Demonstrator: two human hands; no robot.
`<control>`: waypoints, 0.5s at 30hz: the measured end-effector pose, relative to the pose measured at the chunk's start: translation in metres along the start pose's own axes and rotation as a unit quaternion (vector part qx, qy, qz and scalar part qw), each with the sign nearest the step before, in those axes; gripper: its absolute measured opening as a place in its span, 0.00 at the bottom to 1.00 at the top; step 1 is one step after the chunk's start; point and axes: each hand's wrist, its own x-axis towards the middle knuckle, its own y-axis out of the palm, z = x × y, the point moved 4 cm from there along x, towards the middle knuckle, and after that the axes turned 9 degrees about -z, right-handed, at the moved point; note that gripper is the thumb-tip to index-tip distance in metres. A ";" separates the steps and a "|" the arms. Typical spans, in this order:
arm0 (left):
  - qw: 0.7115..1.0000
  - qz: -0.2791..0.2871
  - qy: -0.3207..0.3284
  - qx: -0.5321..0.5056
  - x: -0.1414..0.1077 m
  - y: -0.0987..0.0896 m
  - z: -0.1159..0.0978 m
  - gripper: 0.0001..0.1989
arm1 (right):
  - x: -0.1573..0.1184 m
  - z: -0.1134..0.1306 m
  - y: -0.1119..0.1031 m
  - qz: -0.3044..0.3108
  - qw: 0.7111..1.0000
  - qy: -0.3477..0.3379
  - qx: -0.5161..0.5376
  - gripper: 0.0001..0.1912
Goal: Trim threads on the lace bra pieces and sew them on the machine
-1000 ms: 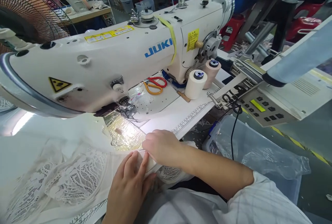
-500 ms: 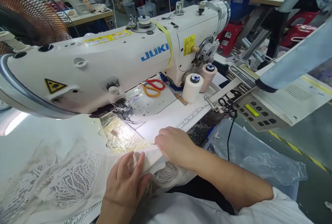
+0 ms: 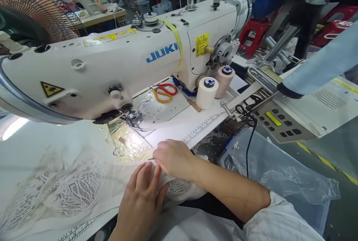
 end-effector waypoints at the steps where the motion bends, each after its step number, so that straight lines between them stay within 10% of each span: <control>1: 1.000 0.001 0.000 0.004 0.000 0.000 0.000 0.19 | 0.001 0.000 0.001 0.004 1.000 0.000 -0.002 0.08; 15: 0.999 -0.015 -0.028 -0.012 0.003 0.001 -0.002 0.17 | -0.014 -0.016 -0.023 0.042 0.998 -0.022 -0.050 0.07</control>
